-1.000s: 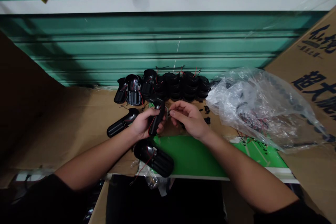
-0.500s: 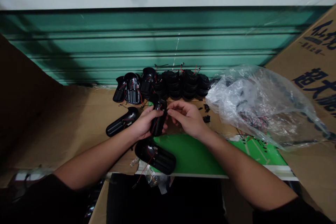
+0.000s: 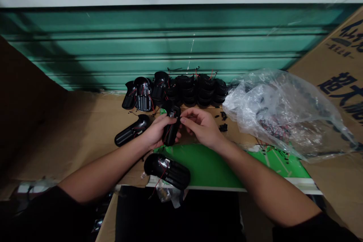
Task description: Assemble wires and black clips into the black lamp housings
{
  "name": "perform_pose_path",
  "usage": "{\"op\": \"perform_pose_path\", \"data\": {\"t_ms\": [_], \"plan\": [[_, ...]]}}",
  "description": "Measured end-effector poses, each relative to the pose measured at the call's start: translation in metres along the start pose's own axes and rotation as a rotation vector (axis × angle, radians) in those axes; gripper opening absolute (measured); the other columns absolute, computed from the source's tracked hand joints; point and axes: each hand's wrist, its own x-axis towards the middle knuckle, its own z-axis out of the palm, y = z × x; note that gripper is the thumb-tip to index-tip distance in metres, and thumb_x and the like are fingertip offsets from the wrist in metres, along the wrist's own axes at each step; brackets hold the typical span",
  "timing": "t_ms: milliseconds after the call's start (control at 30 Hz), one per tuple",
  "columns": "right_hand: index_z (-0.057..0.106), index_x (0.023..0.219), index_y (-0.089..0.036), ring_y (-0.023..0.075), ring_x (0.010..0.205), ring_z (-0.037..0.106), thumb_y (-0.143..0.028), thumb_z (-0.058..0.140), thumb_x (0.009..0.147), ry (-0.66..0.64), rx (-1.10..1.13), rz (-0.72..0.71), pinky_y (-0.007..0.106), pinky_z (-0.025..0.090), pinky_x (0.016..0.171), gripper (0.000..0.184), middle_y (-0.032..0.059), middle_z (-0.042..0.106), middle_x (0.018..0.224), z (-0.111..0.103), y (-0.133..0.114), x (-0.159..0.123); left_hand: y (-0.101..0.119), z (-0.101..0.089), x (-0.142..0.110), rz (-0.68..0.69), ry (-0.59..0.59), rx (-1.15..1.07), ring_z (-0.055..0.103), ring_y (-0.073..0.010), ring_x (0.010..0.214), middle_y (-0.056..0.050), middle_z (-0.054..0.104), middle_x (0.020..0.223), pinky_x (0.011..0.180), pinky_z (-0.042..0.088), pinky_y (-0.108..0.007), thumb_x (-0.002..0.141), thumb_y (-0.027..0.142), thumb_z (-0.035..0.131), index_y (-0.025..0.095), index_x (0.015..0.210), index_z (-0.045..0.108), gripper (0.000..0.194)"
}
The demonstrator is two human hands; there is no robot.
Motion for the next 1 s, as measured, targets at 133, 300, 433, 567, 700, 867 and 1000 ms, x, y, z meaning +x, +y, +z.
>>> {"op": "perform_pose_path", "data": {"t_ms": [133, 300, 433, 567, 700, 867, 1000], "plan": [[0.065, 0.101, -0.015, 0.0122, 0.061, 0.058, -0.048, 0.083, 0.092, -0.018, 0.011, -0.001, 0.023, 0.047, 0.054, 0.038, 0.002, 0.063, 0.076, -0.002, -0.003, -0.001, 0.0, 0.0, 0.001, -0.008, 0.015, -0.01, 0.069, -0.0154, 0.06, -0.003, 0.067, 0.087, 0.051, 0.058, -0.028, 0.076, 0.034, 0.071, 0.014, 0.11, 0.053, 0.043], [0.059, 0.103, -0.018, 0.0158, 0.07, 0.067, -0.048, 0.078, 0.098, -0.008, -0.001, -0.088, 0.029, 0.058, 0.062, 0.036, 0.0068, 0.069, 0.095, -0.003, -0.014, -0.003, 0.002, 0.0, 0.002, -0.013, 0.04, -0.028, 0.068, -0.0148, 0.06, -0.004, 0.066, 0.088, 0.052, 0.059, -0.028, 0.076, 0.034, 0.07, 0.013, 0.109, 0.055, 0.042], [0.061, 0.109, -0.019, 0.0154, 0.07, 0.066, -0.043, 0.072, 0.103, -0.053, -0.065, -0.121, 0.028, 0.056, 0.063, 0.027, 0.0044, 0.067, 0.086, -0.003, -0.018, -0.004, 0.003, 0.0, 0.001, -0.021, 0.058, -0.027, 0.068, -0.0151, 0.06, -0.005, 0.066, 0.088, 0.051, 0.058, -0.028, 0.075, 0.035, 0.071, 0.014, 0.107, 0.054, 0.042], [0.067, 0.11, -0.016, 0.0146, 0.071, 0.065, -0.035, 0.069, 0.105, -0.098, -0.123, -0.148, 0.027, 0.056, 0.067, 0.02, 0.0034, 0.066, 0.078, -0.003, -0.015, -0.004, 0.003, 0.0, 0.001, -0.011, 0.054, -0.026, 0.068, -0.015, 0.06, -0.004, 0.067, 0.088, 0.051, 0.058, -0.028, 0.076, 0.034, 0.07, 0.014, 0.105, 0.055, 0.039], [0.069, 0.112, -0.017, 0.0154, 0.072, 0.066, -0.034, 0.074, 0.101, -0.075, -0.111, -0.119, 0.028, 0.056, 0.066, 0.021, 0.0045, 0.069, 0.083, -0.002, -0.007, -0.004, 0.003, -0.001, 0.001, -0.031, 0.036, -0.022, 0.068, -0.0146, 0.06, -0.006, 0.069, 0.087, 0.052, 0.058, -0.027, 0.079, 0.033, 0.068, 0.013, 0.106, 0.056, 0.035], [0.073, 0.107, -0.017, 0.014, 0.074, 0.067, -0.033, 0.078, 0.098, -0.034, -0.151, -0.121, 0.027, 0.057, 0.069, 0.019, 0.0063, 0.071, 0.093, -0.001, -0.002, -0.004, 0.001, -0.001, 0.003, -0.05, 0.007, -0.015, 0.068, -0.0156, 0.061, -0.006, 0.066, 0.075, 0.052, 0.058, -0.026, 0.081, 0.032, 0.065, 0.014, 0.108, 0.056, 0.034], [0.074, 0.108, -0.016, 0.0139, 0.073, 0.068, -0.031, 0.077, 0.098, -0.03, -0.136, -0.143, 0.027, 0.058, 0.069, 0.018, 0.0064, 0.071, 0.092, -0.002, -0.001, -0.003, 0.001, 0.0, 0.003, -0.049, 0.0, -0.02, 0.068, -0.0146, 0.06, -0.006, 0.069, 0.082, 0.051, 0.058, -0.026, 0.081, 0.031, 0.065, 0.013, 0.109, 0.057, 0.034]]}}
